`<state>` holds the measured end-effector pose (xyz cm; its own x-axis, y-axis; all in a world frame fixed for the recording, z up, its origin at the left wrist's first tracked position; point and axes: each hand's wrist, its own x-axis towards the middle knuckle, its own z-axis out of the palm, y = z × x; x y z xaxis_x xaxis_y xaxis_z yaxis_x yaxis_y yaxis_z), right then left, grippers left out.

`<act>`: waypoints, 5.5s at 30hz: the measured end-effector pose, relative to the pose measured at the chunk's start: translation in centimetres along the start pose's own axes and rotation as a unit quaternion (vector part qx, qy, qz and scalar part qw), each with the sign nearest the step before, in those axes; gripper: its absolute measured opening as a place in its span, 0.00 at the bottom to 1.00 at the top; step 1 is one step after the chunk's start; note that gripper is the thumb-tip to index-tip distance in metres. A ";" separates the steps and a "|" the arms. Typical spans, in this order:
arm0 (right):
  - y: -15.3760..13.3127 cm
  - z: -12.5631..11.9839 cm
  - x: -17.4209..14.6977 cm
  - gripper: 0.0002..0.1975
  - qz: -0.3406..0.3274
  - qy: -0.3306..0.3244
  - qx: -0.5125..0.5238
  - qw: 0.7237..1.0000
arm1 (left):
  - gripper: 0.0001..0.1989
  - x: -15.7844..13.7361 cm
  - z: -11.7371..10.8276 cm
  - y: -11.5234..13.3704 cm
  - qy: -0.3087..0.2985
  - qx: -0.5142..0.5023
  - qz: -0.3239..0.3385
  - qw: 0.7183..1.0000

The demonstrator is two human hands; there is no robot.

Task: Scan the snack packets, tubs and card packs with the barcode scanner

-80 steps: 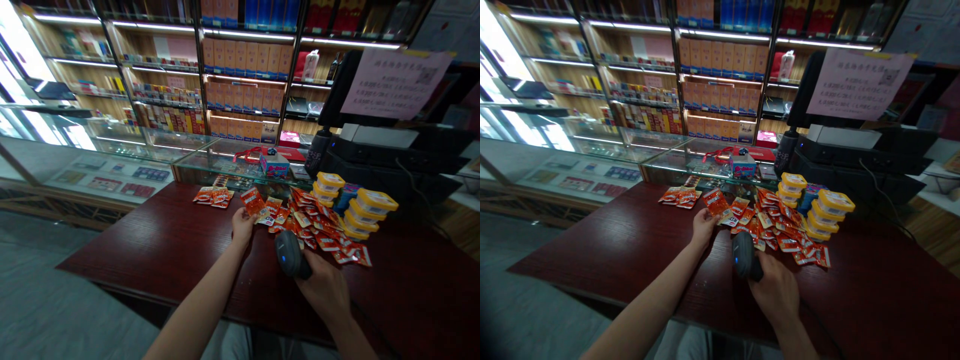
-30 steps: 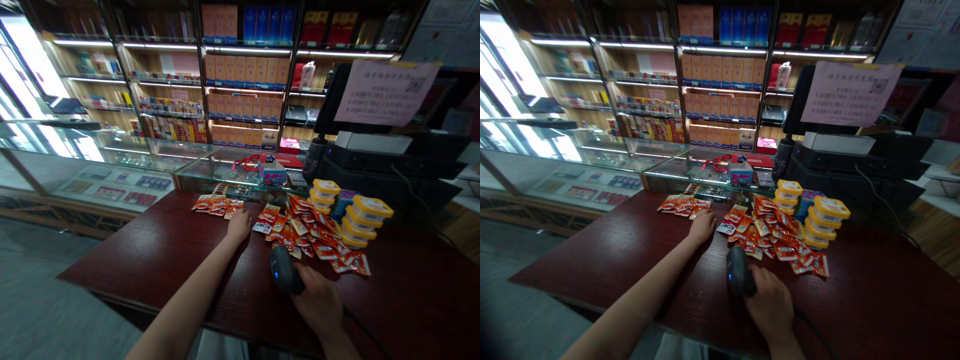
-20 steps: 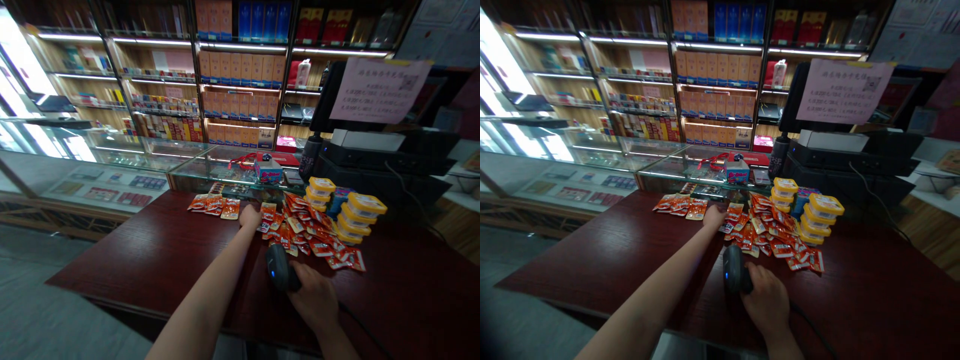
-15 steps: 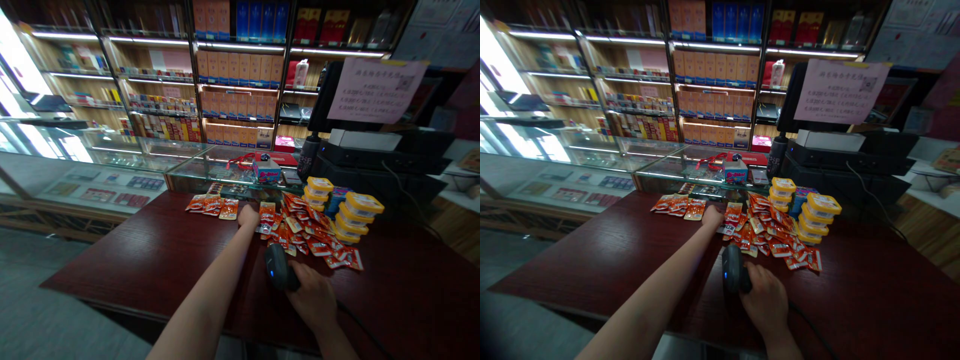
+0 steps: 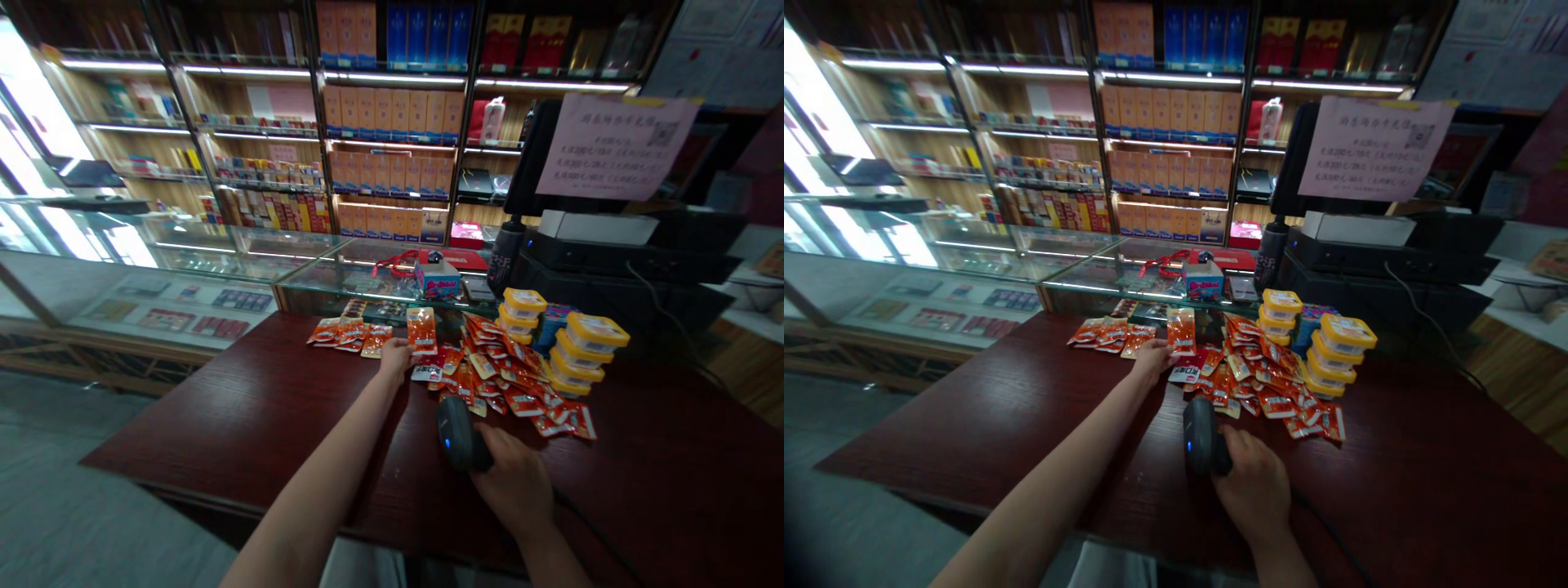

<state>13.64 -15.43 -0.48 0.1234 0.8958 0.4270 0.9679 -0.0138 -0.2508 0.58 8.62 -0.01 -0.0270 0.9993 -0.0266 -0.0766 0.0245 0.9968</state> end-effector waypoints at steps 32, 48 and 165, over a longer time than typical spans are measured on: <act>-5.1 -5.2 2.6 0.18 0.164 0.008 0.397 0.903 | 0.06 -5.9 -2.7 -0.6 -0.041 0.062 0.154 0.985; -3.1 -3.6 1.3 0.15 0.085 0.014 0.150 0.985 | 0.07 -5.5 -2.3 -1.6 -0.041 -0.079 0.079 0.993; -0.7 -0.1 -0.2 0.14 -0.091 0.135 0.017 0.986 | 0.10 -4.3 -2.8 -1.8 0.036 -0.068 0.118 0.990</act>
<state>13.00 -15.66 -0.27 0.0060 0.7309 0.6824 0.9721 0.1558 -0.1754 -1.91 4.18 -1.93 -0.1300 0.9721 0.1955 -0.1927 -0.2181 0.9567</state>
